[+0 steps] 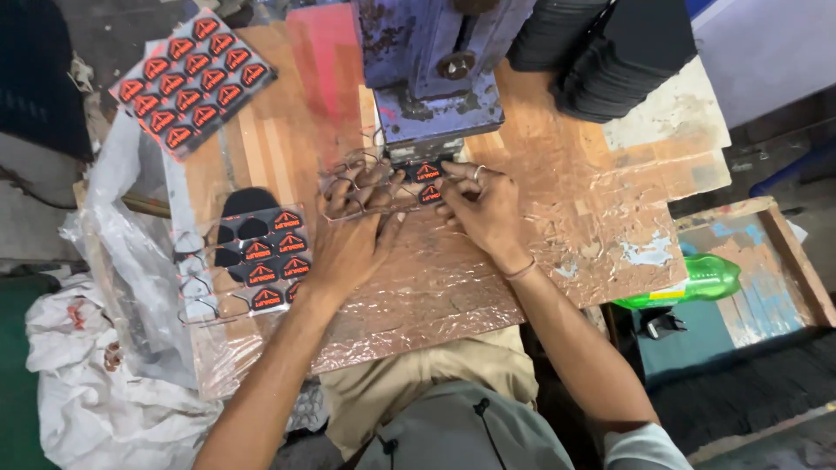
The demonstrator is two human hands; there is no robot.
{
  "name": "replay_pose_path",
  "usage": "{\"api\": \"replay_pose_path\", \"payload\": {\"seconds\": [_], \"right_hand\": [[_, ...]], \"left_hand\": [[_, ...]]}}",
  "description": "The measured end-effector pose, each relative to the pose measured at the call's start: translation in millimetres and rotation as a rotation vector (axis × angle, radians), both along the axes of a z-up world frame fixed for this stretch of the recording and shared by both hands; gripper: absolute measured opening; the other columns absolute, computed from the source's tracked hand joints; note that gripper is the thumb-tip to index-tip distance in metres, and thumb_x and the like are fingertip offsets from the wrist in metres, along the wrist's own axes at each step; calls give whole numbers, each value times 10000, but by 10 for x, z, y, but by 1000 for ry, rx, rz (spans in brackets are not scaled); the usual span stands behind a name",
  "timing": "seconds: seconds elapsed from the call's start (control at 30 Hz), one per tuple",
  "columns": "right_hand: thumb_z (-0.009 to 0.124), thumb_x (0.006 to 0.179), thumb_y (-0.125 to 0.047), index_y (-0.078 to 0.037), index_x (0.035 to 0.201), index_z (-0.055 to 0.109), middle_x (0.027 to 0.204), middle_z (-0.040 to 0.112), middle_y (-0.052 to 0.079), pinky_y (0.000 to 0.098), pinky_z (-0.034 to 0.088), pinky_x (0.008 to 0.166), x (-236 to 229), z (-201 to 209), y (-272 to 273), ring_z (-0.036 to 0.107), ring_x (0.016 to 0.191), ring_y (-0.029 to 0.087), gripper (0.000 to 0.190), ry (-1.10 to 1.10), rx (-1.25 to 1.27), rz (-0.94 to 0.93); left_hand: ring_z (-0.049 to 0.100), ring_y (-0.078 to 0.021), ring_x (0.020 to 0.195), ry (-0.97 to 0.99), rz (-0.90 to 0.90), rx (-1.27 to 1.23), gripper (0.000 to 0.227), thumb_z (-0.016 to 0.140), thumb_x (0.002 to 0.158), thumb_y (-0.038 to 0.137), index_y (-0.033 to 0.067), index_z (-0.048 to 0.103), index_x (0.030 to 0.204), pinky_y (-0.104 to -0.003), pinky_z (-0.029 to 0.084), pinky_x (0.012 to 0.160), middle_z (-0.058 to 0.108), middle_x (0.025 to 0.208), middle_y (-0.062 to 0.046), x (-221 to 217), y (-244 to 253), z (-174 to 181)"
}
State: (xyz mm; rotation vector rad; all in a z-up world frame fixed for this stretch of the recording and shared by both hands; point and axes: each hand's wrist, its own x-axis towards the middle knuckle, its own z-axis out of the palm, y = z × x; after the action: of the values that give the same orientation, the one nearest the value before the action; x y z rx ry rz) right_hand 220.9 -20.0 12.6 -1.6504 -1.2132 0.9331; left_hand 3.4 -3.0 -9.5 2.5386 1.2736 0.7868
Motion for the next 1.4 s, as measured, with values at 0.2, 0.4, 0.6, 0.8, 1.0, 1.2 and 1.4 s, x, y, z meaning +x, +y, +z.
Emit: {"api": "replay_pose_path", "payload": {"seconds": [0.2,0.4,0.6,0.8,1.0,1.2,1.4], "right_hand": [[738,938,-122,64,1250,689,772,763,52,213,586,526,53,-43,13,735,654,71,366,31,34,65],[742,939,-114,59,1256,691,759,759,60,216,583,517,46,-37,-1,729,648,78,364,27,42,63],[732,938,-117,51,1261,685,792,765,61,206,583,529,80,12,-21,735,670,71,367,63,-8,80],[729,962,-104,-42,1207,697,914,777,67,229,533,573,380,170,-472,664,643,72,255,-260,211,285],[707,937,-79,-28,1233,707,800,765,25,226,547,550,712,56,-1006,679,640,49,301,5,-70,129],[746,875,-81,-37,1306,667,1141,765,100,248,628,699,220,482,-1047,757,883,113,441,-121,91,296],[803,867,-131,-57,1445,499,1226,697,121,320,630,825,-326,225,-787,723,1038,180,657,118,0,449]], "left_hand": [[385,-325,1456,-6,-5,-24,543,609,1008,373,150,562,1500,-555,267,1163,491,1584,-71,18,9,20],[391,-326,1462,-24,-16,-21,546,625,1006,362,145,557,1502,-540,255,1178,501,1569,-84,9,-8,19],[402,-325,1445,3,-12,1,533,635,992,354,134,584,1475,-537,251,1175,534,1545,-87,-12,-14,113],[534,-342,1331,87,48,-146,430,816,833,438,230,710,1194,-542,358,1143,635,1357,-65,-707,-41,542],[630,-319,1177,-110,500,-729,929,915,693,395,-23,534,1430,-519,476,1030,679,1235,-207,-2346,-141,42],[681,-146,868,-569,561,-599,544,818,840,206,18,665,1327,-315,550,725,744,1046,-52,-1804,-808,473],[729,-169,987,-626,224,-585,565,824,815,139,18,592,1316,-314,578,872,763,1099,-103,-400,-645,437]]}}
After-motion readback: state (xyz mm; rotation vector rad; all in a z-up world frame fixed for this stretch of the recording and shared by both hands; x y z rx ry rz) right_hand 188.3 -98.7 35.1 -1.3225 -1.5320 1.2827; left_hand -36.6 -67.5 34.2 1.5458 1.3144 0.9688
